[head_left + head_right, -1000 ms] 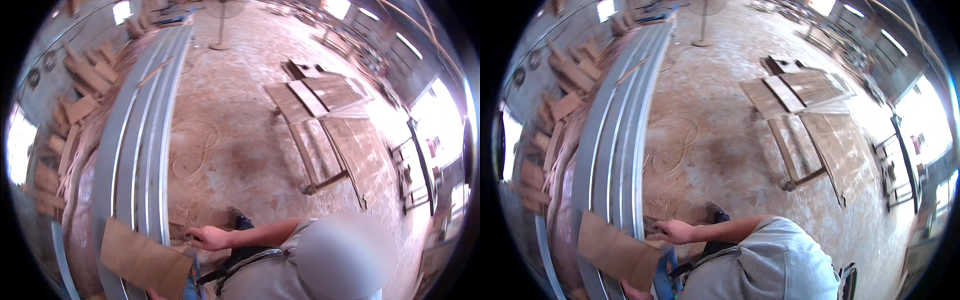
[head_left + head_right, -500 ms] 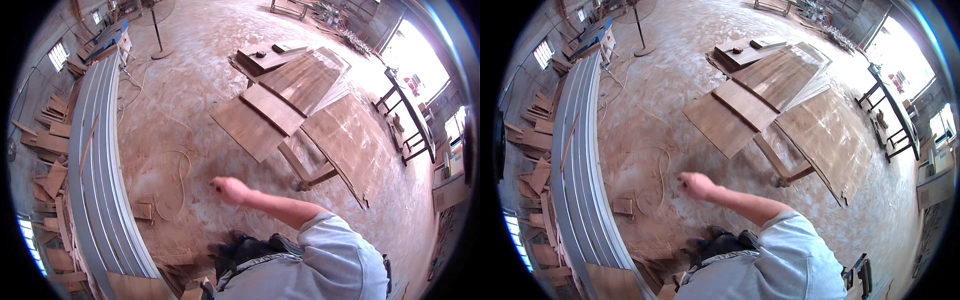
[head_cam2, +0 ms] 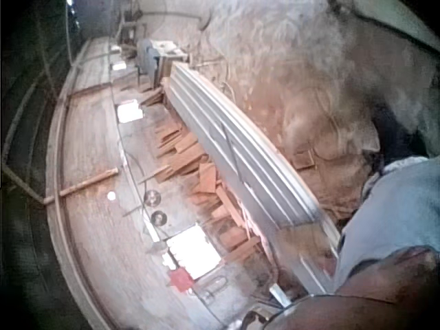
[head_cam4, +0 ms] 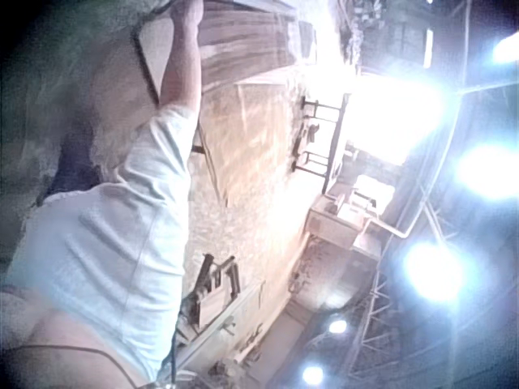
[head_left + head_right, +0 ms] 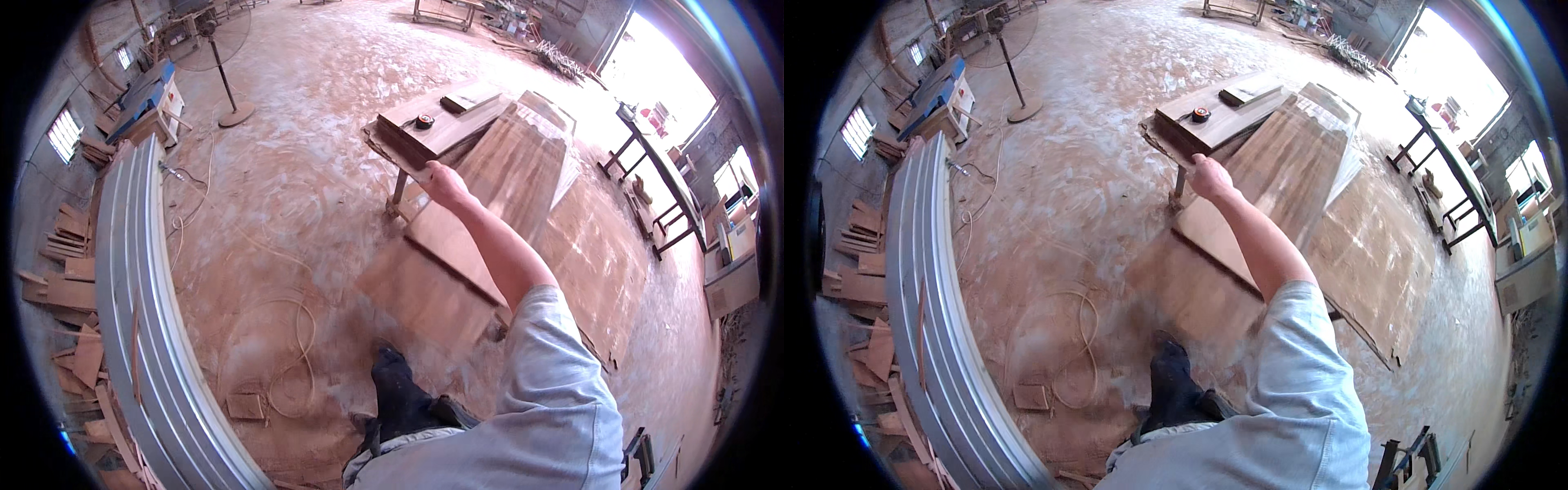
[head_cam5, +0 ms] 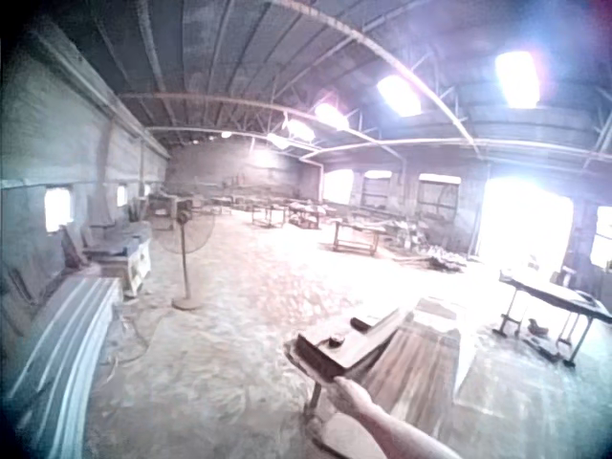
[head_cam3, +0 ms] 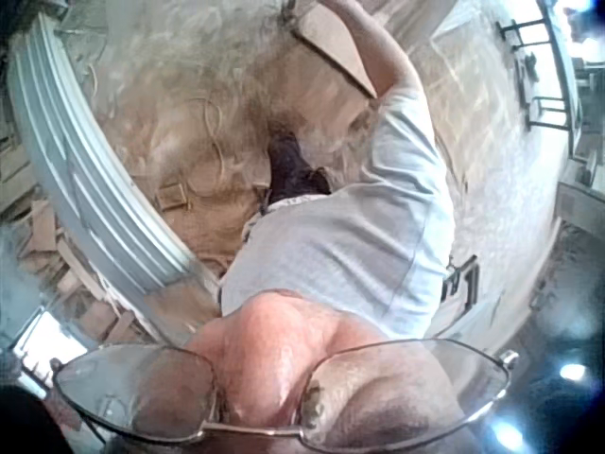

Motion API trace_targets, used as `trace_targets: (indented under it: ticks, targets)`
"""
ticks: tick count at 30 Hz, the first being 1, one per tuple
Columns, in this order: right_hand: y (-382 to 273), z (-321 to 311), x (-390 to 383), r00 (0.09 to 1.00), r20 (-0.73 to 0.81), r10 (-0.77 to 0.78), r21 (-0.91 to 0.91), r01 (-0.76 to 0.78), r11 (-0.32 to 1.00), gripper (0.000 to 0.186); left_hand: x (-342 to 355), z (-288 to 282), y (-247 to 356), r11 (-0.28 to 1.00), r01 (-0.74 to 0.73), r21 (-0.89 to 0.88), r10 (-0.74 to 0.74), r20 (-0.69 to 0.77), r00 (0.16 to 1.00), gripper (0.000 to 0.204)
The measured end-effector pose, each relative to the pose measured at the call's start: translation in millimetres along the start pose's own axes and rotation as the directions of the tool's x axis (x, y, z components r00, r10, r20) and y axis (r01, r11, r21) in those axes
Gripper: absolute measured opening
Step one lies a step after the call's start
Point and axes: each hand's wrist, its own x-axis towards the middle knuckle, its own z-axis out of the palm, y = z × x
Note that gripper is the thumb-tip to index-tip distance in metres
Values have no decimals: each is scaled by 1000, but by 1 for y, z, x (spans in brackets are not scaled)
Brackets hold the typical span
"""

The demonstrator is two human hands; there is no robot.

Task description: The person walks through a workshop and picks up a rectangular piece of plywood. They place the wood on a table saw and cut a strip off one edge. After flipping the wood, they cut another strip from the opposite edge. The person then uses a tape measure to check the dimensions of the cut piece before placing it on a stack of other wood pieces.

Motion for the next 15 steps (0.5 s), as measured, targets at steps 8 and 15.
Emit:
trace_targets:
  ticks: [8,15]
  targets:
    - [90,56,202,978,31,207,-207,-196,958,64,81,24,-7,895,217,390,-110,-279,954,43]
    - [169,128,311,996,75,49,-470,-8,883,57,37,-63,-33,681,528,507,-215,-551,806,42]
